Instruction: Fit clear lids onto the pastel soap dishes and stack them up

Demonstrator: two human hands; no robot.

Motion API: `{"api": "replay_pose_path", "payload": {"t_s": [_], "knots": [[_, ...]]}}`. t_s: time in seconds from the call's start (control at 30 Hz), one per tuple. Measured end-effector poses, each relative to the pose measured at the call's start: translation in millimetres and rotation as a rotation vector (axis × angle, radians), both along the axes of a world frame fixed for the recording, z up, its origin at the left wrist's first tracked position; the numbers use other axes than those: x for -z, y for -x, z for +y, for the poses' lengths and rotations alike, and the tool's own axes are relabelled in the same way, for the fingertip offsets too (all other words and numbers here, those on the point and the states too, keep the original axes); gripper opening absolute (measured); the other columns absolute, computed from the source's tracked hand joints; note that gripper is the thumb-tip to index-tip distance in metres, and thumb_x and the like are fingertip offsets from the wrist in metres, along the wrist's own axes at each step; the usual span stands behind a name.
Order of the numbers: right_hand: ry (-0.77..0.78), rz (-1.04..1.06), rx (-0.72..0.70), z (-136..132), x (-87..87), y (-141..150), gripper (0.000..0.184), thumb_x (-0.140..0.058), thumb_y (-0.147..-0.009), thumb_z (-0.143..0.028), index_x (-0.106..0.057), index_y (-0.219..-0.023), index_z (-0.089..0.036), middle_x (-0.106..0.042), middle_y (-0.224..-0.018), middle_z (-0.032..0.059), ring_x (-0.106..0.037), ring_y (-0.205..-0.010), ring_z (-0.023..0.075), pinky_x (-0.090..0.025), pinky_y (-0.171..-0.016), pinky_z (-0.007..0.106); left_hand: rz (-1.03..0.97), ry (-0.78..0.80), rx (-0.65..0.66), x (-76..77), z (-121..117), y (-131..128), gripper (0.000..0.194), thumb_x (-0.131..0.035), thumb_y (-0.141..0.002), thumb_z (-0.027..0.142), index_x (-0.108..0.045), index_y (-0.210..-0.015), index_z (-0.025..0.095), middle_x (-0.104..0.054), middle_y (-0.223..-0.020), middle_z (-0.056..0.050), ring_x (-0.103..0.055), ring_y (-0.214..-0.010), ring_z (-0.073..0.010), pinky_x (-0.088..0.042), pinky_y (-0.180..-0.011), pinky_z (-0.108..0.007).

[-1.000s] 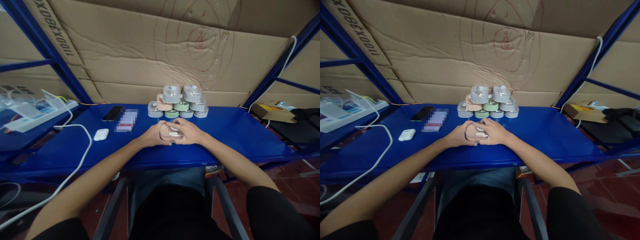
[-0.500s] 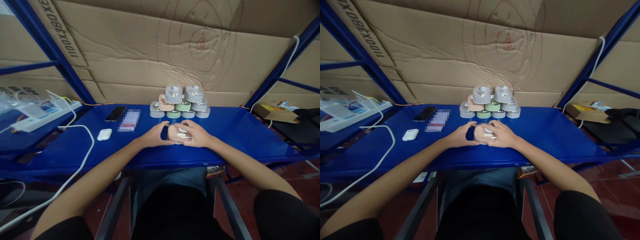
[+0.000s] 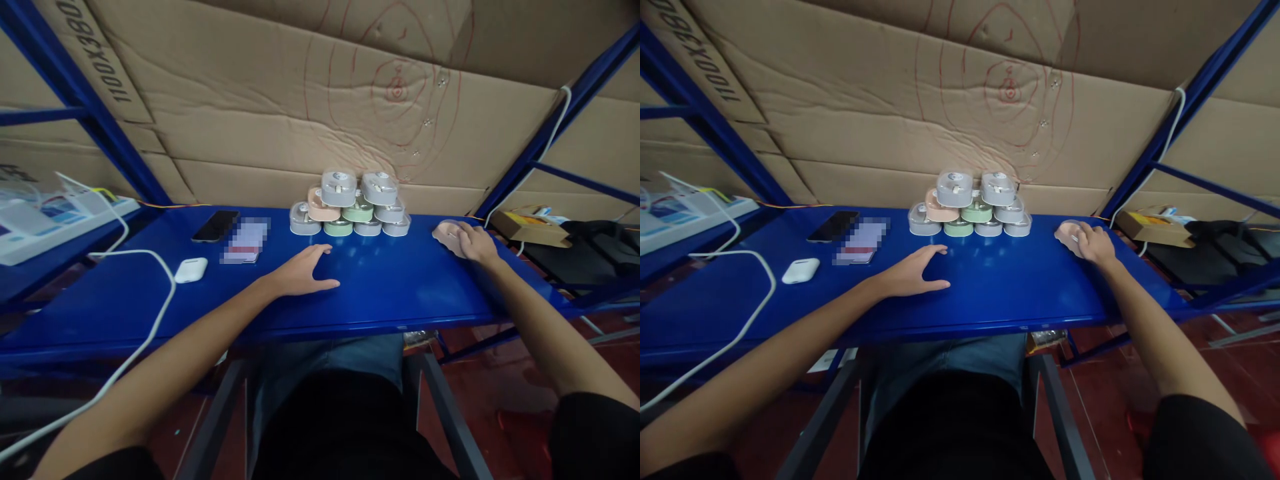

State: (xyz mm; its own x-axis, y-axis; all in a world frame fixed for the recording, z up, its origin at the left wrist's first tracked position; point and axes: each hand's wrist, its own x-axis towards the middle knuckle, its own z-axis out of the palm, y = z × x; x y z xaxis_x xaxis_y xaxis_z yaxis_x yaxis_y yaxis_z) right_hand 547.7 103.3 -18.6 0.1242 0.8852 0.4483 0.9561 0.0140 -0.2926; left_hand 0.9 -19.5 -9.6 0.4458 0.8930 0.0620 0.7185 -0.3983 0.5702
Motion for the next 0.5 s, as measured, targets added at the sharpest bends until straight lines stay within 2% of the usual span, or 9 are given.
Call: {"api": "replay_pose_path", "payload": {"t_s": [0.07, 0.13, 0.23, 0.33, 0.5], "knots": [[0.042, 0.071, 0.1, 26, -2.6, 13, 0.06, -0.044, -0.103, -0.039, -0.072, -0.141, -0.002, -0.07, -0.134, 0.0369, -0.066, -0.132, 0.0512, -0.047, -0.117, 0.068, 0.003, 0.004, 0.006, 0.2, 1, 0, 0.102, -0.076, -0.086, 0.078, -0.049, -0.165, 0.018, -0.051, -0.176, -0.024, -0.052, -0.161, -0.0454, -0.042, -0.133, -0.057], [0.038, 0.127, 0.159, 46, -2.6, 36, 0.06, -0.046, -0.102, -0.037, -0.07, -0.141, 0.002, -0.067, -0.139, 0.0397, -0.064, -0.136, 0.0523, -0.044, -0.121, 0.069, 0.005, 0.002, 0.016, 0.4, 1, 1, 0.102, -0.075, -0.087, 0.077, -0.048, -0.165, 0.019, -0.049, -0.177, -0.024, -0.051, -0.162, -0.0446, -0.041, -0.134, -0.056], [0.008, 0.244, 0.181, 66, 4.3, 75, 0.058, -0.051, -0.101, -0.041, -0.068, -0.143, -0.004, -0.067, -0.145, 0.0334, -0.062, -0.142, 0.0468, -0.044, -0.125, 0.063, 0.01, 0.0, 0.029, 0.2, 1, 1, 0.1, -0.075, -0.088, 0.076, -0.047, -0.166, 0.019, -0.048, -0.178, -0.024, -0.049, -0.164, -0.0438, -0.041, -0.134, -0.056], [-0.01, 0.299, 0.142, 76, 15.8, 103, 0.057, -0.043, -0.106, -0.043, -0.064, -0.147, -0.009, -0.065, -0.15, 0.0293, -0.06, -0.146, 0.0407, -0.047, -0.125, 0.055, 0.014, 0.0, 0.031, -1.2, 0, 2, 0.1, -0.075, -0.088, 0.076, -0.048, -0.166, 0.019, -0.048, -0.178, -0.024, -0.049, -0.164, -0.0443, -0.041, -0.134, -0.057], [-0.03, 0.367, 0.117, 79, 27.6, 113, 0.067, -0.035, -0.109, -0.054, -0.059, -0.15, -0.008, -0.061, -0.15, 0.0319, -0.057, -0.148, 0.0421, -0.046, -0.125, 0.056, 0.017, -0.003, 0.028, -1.3, 1, 2, 0.1, -0.076, -0.088, 0.076, -0.048, -0.166, 0.019, -0.05, -0.177, -0.023, -0.051, -0.163, -0.0444, -0.042, -0.134, -0.056]]}}
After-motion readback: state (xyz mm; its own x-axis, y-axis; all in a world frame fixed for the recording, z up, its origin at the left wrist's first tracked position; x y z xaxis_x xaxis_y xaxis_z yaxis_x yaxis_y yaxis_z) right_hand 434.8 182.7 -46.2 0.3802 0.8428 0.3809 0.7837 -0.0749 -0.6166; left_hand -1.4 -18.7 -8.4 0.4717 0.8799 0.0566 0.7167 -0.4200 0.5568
